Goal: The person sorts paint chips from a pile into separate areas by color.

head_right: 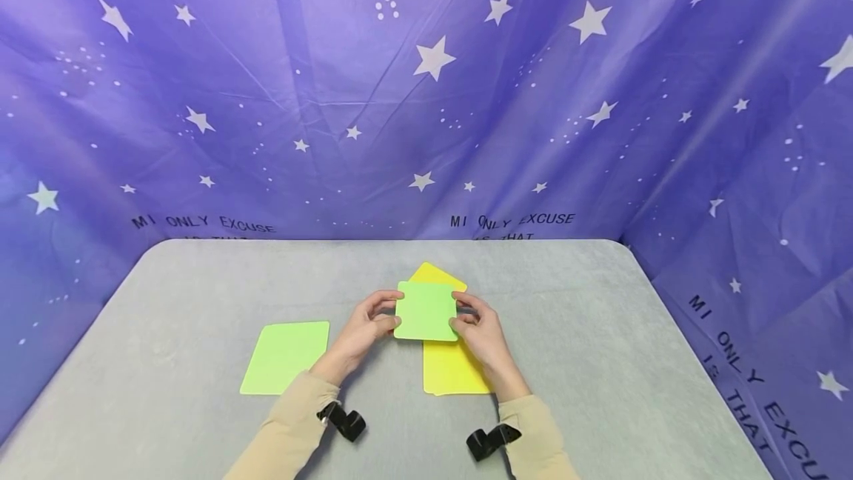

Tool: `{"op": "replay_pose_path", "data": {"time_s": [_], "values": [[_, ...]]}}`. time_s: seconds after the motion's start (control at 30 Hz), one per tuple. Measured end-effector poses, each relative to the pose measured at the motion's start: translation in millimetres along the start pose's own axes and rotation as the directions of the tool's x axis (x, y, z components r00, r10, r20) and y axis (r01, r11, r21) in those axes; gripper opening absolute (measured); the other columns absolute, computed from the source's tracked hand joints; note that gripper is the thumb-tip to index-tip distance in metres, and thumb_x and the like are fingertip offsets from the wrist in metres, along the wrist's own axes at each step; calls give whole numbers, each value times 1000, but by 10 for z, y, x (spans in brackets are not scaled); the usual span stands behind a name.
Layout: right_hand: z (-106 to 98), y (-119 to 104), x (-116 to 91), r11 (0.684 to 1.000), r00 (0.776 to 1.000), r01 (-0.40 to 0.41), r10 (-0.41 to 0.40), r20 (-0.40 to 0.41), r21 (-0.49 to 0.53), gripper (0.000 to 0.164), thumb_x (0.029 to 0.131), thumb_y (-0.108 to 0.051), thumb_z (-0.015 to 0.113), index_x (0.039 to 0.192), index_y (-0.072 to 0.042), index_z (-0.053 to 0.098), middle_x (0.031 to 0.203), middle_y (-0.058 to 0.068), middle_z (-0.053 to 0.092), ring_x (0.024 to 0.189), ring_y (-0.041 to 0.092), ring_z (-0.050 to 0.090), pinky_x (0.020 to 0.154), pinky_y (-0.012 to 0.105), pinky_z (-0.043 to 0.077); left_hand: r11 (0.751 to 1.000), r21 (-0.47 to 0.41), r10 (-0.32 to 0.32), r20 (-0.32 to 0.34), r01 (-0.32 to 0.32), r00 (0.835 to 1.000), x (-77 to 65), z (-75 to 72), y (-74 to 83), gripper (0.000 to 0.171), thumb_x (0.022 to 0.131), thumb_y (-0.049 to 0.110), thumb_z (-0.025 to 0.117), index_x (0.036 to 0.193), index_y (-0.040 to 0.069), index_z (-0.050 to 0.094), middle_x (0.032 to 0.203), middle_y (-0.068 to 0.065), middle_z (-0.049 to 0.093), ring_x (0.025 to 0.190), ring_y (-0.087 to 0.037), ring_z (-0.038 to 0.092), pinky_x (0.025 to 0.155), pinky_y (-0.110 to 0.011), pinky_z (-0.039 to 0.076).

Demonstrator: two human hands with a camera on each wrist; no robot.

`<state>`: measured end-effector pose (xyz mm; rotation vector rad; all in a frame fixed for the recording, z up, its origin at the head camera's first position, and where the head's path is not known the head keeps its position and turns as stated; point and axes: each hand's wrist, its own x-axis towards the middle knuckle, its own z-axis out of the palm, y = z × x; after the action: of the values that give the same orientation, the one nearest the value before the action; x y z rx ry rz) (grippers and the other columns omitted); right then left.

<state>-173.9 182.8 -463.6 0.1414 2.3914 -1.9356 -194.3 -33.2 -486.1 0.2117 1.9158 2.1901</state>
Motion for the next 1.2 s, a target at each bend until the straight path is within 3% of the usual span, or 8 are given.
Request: {"op": "replay_pose_path", "data": {"time_s": [0.33, 0.73, 1.2], "values": [[78, 9, -8, 997, 999, -9, 5, 46, 79, 49, 85, 9, 61, 133, 3, 53, 104, 14, 55, 80, 11, 46, 68, 18, 42, 1000, -29, -13, -22, 12, 1000, -94, -102, 2, 45, 85, -8, 59, 129, -8, 51, 114, -15, 54, 74, -11, 55, 67, -27, 47], [288, -68, -77, 997, 994, 13, -21, 104, 80, 49, 86, 6, 62, 134, 2, 52, 107, 18, 59, 86, 16, 56, 71, 22, 47, 999, 3, -43, -51, 43, 998, -257, -331, 36, 45, 84, -7, 60, 128, -5, 53, 112, -14, 53, 79, -12, 58, 70, -27, 50], [588, -85, -140, 993, 972, 39, -64, 227, 114, 49, 87, 5, 61, 135, 5, 49, 101, 16, 61, 79, 13, 53, 68, 21, 46, 993, 85, -82, -56, 86, 995, -526, -652, 148, 48, 86, -6, 59, 133, -1, 49, 117, -18, 54, 82, -16, 59, 71, -30, 50]]}}
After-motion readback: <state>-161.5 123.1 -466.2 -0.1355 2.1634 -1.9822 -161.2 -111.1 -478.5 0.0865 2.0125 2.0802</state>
